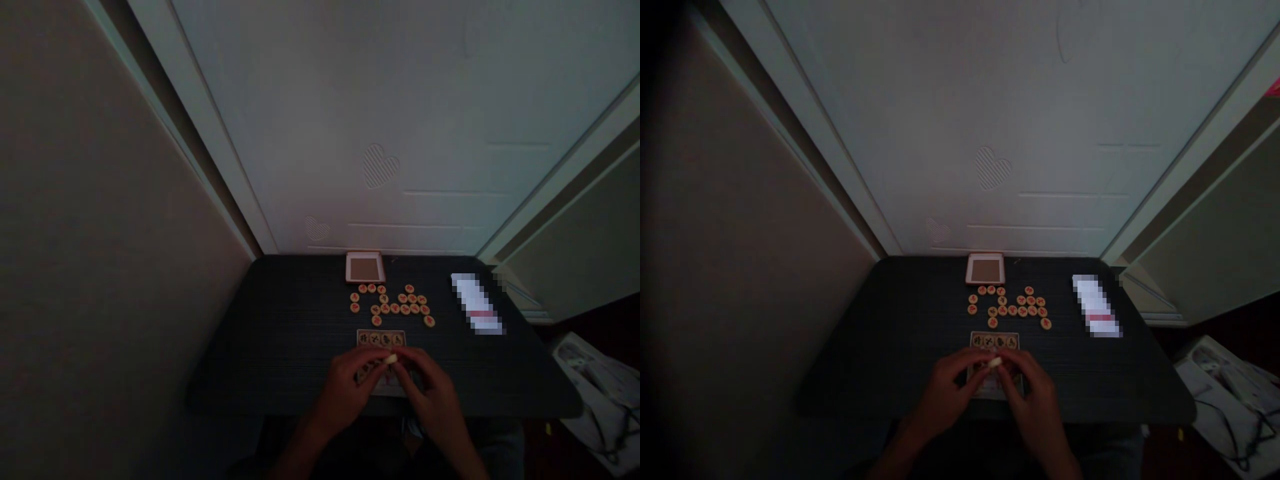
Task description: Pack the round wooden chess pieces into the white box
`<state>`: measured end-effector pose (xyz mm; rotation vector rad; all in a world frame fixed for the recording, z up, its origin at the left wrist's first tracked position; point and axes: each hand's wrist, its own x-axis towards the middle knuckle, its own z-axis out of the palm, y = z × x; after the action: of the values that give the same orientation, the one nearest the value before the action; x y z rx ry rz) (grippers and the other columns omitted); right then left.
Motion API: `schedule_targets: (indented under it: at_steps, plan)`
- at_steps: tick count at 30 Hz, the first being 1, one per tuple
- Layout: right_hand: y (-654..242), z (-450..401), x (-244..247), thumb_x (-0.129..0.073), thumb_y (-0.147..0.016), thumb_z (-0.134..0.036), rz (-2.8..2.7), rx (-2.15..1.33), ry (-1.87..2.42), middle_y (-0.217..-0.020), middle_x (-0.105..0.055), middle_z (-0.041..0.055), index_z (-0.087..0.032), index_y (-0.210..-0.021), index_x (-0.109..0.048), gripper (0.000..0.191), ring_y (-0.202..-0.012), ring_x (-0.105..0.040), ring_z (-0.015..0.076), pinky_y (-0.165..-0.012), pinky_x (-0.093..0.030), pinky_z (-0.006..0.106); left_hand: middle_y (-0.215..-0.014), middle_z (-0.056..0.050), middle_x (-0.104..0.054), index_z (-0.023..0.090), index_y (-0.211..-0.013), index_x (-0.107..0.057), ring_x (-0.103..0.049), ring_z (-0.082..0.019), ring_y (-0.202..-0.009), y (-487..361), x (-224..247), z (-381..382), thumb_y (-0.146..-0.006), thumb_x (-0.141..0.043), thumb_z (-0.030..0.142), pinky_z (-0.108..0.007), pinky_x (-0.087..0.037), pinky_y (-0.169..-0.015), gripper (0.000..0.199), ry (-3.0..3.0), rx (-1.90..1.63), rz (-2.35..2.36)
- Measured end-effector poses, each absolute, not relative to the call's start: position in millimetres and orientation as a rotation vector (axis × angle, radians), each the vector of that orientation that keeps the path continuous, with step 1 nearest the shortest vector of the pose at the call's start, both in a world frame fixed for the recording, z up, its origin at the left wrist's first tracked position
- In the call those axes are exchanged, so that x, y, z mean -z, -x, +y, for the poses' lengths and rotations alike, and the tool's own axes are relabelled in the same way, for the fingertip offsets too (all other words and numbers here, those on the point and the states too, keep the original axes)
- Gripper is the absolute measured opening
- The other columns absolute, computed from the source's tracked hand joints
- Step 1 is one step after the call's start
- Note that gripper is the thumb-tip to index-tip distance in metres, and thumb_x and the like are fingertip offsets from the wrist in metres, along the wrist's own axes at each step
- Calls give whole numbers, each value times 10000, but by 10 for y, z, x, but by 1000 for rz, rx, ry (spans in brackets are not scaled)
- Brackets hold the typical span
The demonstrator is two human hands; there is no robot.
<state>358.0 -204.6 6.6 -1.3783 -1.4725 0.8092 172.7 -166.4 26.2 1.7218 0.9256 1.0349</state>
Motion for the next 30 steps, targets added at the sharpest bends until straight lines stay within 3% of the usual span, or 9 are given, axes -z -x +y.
schedule_targets:
  at_steps: [6,15,22,30]
  plan:
    - [-3641,-2149,-119,-652,-946,-386,-1513,-788,1383,-1224,-747,58,-294,-1224,-725,301,-1122,-711,251,-1005,-561,382,-1104,-64,-757,227,-1103,-756,-723,-194,-1026,-1713,-220,-1645,-976,-655,203,-339,-600,-947,165,-1964,-1187,758]
    - [-3675,-2186,-108,-677,-926,-447,-1381,-895,1425,-1185,-765,55,-300,-1189,-745,309,-1104,-719,265,-998,-562,397,-1131,-46,-770,231,-1092,-753,-732,-182,-1038,-1715,-215,-1639,-969,-662,163,-321,-592,-968,168,-2051,-1189,720]
    - [-3646,-2165,-95,-663,-935,-448,-1410,-870,1426,-1098,-771,55,-286,-1109,-756,255,-1042,-718,251,-947,-557,362,-1019,-25,-791,252,-1120,-762,-742,-176,-923,-1752,-199,-1709,-940,-708,215,-287,-592,-882,192,-1812,-1131,915]
    - [-3572,-2178,-123,-637,-952,-439,-1369,-858,1432,-1102,-767,64,-277,-1130,-744,264,-1048,-713,250,-932,-557,347,-1134,-29,-764,263,-1169,-741,-725,-181,-990,-1791,-307,-1754,-956,-675,262,-279,-573,-897,222,-1606,-959,945]
